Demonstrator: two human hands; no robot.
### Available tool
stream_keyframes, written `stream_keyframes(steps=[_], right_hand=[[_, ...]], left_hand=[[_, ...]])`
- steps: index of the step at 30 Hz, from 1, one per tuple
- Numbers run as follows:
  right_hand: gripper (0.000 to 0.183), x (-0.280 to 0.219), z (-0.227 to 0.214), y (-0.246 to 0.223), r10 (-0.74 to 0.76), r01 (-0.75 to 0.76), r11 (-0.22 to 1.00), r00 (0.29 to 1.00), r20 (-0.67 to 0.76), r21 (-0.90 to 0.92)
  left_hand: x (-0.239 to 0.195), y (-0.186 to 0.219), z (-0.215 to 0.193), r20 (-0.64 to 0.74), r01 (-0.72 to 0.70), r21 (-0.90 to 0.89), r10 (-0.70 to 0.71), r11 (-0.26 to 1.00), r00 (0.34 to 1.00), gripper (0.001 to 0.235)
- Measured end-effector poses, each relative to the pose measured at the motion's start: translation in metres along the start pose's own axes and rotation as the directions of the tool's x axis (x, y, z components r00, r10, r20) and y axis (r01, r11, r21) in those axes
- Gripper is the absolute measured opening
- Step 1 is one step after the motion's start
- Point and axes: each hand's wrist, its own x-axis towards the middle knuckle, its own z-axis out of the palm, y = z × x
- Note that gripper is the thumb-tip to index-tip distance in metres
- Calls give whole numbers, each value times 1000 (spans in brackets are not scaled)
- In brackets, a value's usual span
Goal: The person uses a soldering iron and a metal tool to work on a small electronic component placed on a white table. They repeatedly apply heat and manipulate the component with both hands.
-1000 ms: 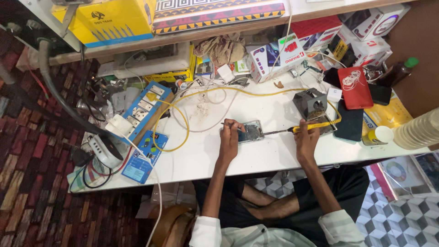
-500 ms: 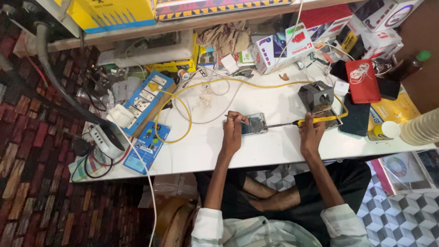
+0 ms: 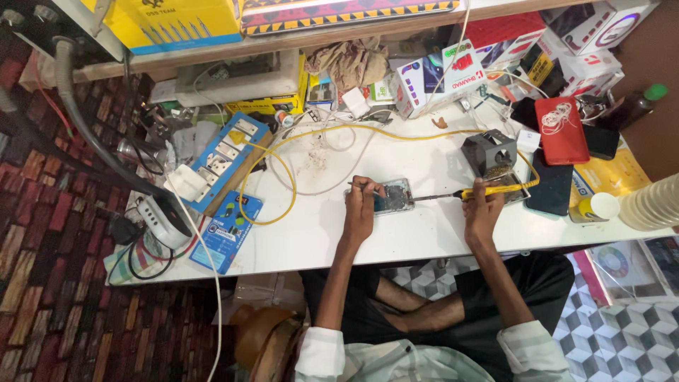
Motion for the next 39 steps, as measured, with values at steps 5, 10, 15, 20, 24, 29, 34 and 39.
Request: stream_keyframes(steps=[5, 10, 15, 20, 24, 29, 34, 39], right_hand=[[34, -3, 4, -8, -10, 10, 1000, 1000, -13, -28], [29, -2, 9, -15, -19, 21, 999, 999, 39, -39], [28, -1, 2, -3, -25, 28, 996, 999, 28, -85], [30, 3, -3, 6, -35, 36, 999, 999, 16, -3], [31, -1, -6, 5, -19, 19, 999, 1000, 2, -42], [32, -1, 3, 0, 3, -3, 1000, 1000, -9, -11], [32, 3, 6, -4, -9, 9, 999, 1000, 13, -39], [28, 1, 2, -2, -40, 42, 997, 998, 44, -59]], left_hand=[[-3, -2, -1, -2, 8, -24, -8, 1000, 1000, 22], [-1, 1, -1, 24, -87, -100, 90, 991, 996, 20], [-2, 2, -2, 3, -55, -26, 55, 998, 998, 21], [-1, 7, -3, -1, -31, -32, 31, 999, 1000, 19], [-6, 6, 0, -5, 7, -13, -7, 1000, 1000, 18], [-1, 3, -1, -3, -40, -13, 40, 999, 999, 21], [-2, 4, 0, 1, 25, -24, -25, 999, 1000, 23], [-1, 4, -1, 11, 33, -29, -32, 999, 999, 23]])
